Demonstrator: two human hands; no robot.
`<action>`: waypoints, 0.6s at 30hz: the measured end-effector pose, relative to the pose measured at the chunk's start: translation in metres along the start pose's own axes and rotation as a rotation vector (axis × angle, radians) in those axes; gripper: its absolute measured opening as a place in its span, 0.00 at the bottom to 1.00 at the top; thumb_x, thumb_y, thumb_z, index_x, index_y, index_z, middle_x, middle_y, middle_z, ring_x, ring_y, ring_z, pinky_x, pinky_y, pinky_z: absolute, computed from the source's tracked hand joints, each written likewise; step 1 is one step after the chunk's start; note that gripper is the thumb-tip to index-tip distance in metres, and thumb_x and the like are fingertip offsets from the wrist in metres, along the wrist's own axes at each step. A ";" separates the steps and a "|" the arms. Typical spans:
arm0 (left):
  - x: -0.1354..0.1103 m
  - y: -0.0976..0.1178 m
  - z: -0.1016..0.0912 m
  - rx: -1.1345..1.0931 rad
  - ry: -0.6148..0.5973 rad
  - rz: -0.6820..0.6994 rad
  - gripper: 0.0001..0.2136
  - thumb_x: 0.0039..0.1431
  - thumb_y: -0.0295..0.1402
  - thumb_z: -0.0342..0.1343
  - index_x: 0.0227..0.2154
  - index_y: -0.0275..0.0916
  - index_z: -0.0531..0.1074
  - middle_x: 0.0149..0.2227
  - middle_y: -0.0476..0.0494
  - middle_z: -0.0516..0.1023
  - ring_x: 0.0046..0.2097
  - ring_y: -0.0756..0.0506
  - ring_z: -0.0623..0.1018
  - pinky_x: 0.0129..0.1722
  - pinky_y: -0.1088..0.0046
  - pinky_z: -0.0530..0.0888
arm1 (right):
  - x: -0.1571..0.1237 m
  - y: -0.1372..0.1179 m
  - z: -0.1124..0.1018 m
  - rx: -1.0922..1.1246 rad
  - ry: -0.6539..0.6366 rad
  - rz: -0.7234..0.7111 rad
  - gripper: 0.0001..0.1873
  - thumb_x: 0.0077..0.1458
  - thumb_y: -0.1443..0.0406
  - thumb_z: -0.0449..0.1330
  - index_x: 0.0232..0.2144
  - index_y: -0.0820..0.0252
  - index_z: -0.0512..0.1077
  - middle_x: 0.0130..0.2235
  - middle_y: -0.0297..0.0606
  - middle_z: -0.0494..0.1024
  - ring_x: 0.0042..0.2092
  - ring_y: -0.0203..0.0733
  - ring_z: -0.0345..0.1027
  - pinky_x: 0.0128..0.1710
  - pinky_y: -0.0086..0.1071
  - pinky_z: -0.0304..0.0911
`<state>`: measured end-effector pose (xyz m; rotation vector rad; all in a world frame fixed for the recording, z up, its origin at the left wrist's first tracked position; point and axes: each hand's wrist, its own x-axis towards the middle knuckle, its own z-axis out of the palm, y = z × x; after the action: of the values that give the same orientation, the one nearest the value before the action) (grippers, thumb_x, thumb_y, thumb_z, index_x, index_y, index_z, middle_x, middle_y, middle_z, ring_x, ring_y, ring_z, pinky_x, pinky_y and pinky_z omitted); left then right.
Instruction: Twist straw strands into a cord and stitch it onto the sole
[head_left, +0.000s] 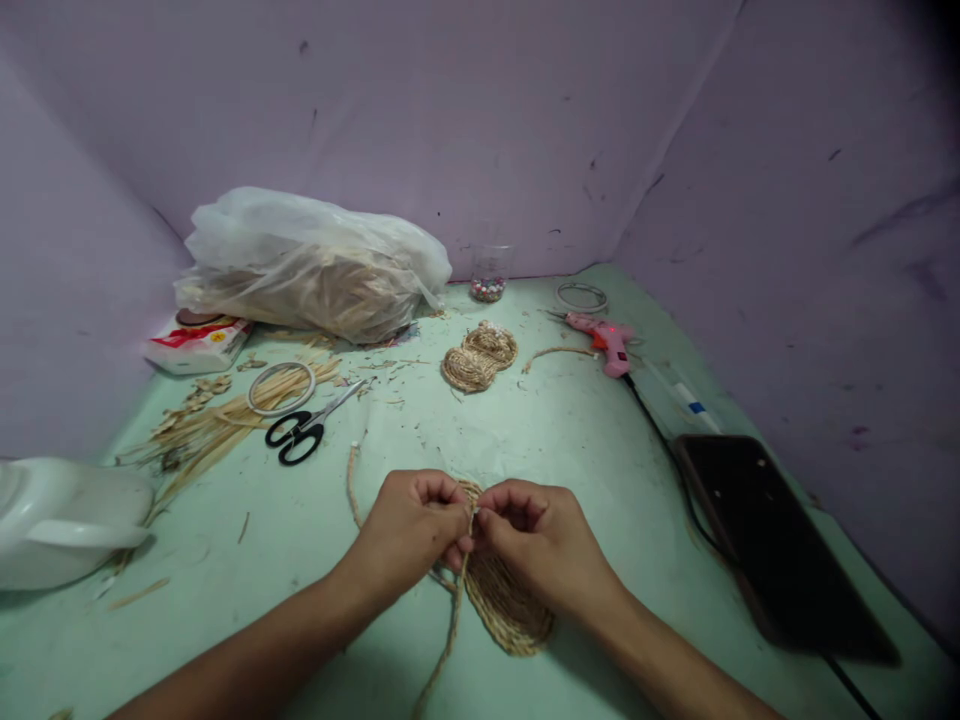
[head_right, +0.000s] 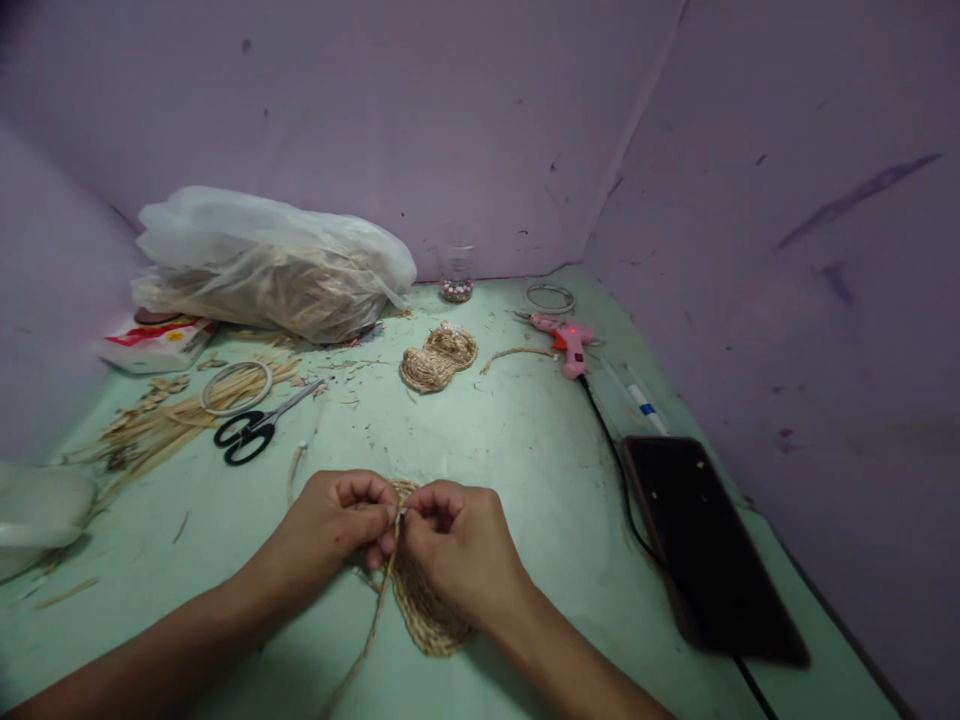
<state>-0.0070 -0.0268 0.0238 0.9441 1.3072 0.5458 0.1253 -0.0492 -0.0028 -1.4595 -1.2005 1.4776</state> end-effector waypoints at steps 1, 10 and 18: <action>0.001 -0.001 -0.001 -0.025 -0.014 -0.001 0.03 0.36 0.22 0.48 0.17 0.34 0.64 0.12 0.51 0.68 0.14 0.55 0.66 0.15 0.81 0.62 | 0.000 0.000 0.000 -0.001 0.005 0.008 0.06 0.43 0.67 0.56 0.22 0.65 0.71 0.21 0.37 0.74 0.22 0.32 0.63 0.22 0.26 0.58; 0.010 -0.010 -0.007 -0.284 -0.141 0.033 0.06 0.45 0.31 0.51 0.26 0.34 0.66 0.19 0.48 0.71 0.16 0.52 0.69 0.10 0.82 0.60 | 0.005 -0.010 -0.002 0.235 0.058 0.141 0.05 0.39 0.67 0.59 0.19 0.65 0.68 0.17 0.34 0.72 0.20 0.32 0.65 0.22 0.27 0.62; 0.005 -0.008 -0.005 -0.093 -0.144 0.095 0.10 0.39 0.31 0.60 0.24 0.32 0.66 0.18 0.49 0.70 0.16 0.57 0.62 0.14 0.83 0.56 | 0.006 -0.014 -0.004 0.328 0.051 0.198 0.06 0.37 0.66 0.61 0.19 0.65 0.68 0.16 0.33 0.71 0.17 0.30 0.64 0.20 0.26 0.64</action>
<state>-0.0122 -0.0254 0.0141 0.9543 1.1038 0.5956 0.1276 -0.0389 0.0085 -1.4086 -0.7556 1.6685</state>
